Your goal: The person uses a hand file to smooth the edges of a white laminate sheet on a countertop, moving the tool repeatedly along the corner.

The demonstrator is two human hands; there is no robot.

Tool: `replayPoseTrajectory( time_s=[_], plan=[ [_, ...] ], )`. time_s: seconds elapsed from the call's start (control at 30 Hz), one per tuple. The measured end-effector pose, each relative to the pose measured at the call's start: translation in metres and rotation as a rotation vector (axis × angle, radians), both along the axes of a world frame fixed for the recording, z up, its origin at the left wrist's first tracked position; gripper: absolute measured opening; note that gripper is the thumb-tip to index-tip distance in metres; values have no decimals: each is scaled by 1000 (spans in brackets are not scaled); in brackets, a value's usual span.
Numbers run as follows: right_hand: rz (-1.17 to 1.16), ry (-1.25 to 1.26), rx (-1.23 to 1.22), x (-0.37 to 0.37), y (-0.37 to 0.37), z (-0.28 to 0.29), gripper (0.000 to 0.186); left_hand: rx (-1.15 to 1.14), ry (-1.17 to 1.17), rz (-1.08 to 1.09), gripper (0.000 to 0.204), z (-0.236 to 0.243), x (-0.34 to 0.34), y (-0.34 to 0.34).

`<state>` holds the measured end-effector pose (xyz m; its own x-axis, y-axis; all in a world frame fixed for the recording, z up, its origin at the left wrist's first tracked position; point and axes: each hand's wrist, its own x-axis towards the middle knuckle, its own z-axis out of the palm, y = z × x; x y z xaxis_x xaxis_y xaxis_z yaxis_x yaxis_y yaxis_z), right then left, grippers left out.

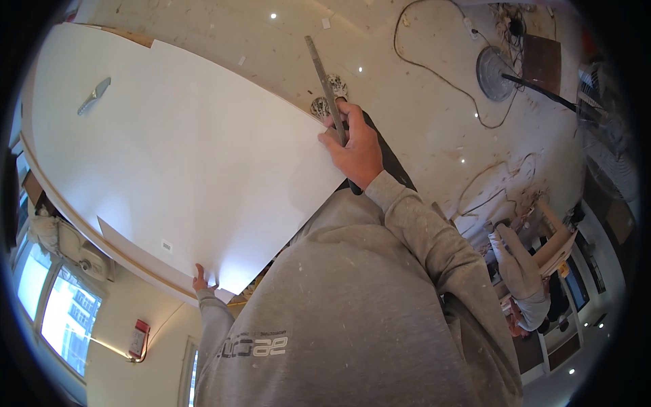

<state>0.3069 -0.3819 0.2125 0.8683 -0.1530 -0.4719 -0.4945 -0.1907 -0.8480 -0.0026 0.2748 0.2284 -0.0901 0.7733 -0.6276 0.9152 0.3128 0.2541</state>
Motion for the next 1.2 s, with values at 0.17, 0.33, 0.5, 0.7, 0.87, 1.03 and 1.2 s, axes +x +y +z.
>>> replayPoseTrajectory(
  time_s=[0.17, 0.33, 0.5, 0.7, 0.87, 1.03, 1.2],
  plan=[
    [-13, 9, 27, -2, -2, -3, 57, 16, 30, 11, 156, -2, -1, 1],
    [14, -29, -9, -4, -3, -6, 55, -124, -3, 44, 156, 2, -4, 0],
    [4, -33, 6, -4, -3, -6, 54, -119, 21, 39, 156, 4, -5, 2],
    [7, -38, -3, -3, -5, -4, 53, -119, 28, 46, 155, 1, -4, -6],
    [7, 7, -3, -3, -4, -2, 53, -135, 18, 61, 153, 4, -5, 0],
    [-1, -62, -9, -6, -4, -8, 53, -109, 16, 41, 149, 2, -4, -1],
    [-5, -70, -9, -6, -3, -9, 53, -86, 18, 43, 149, 5, -3, -5]
  ],
)
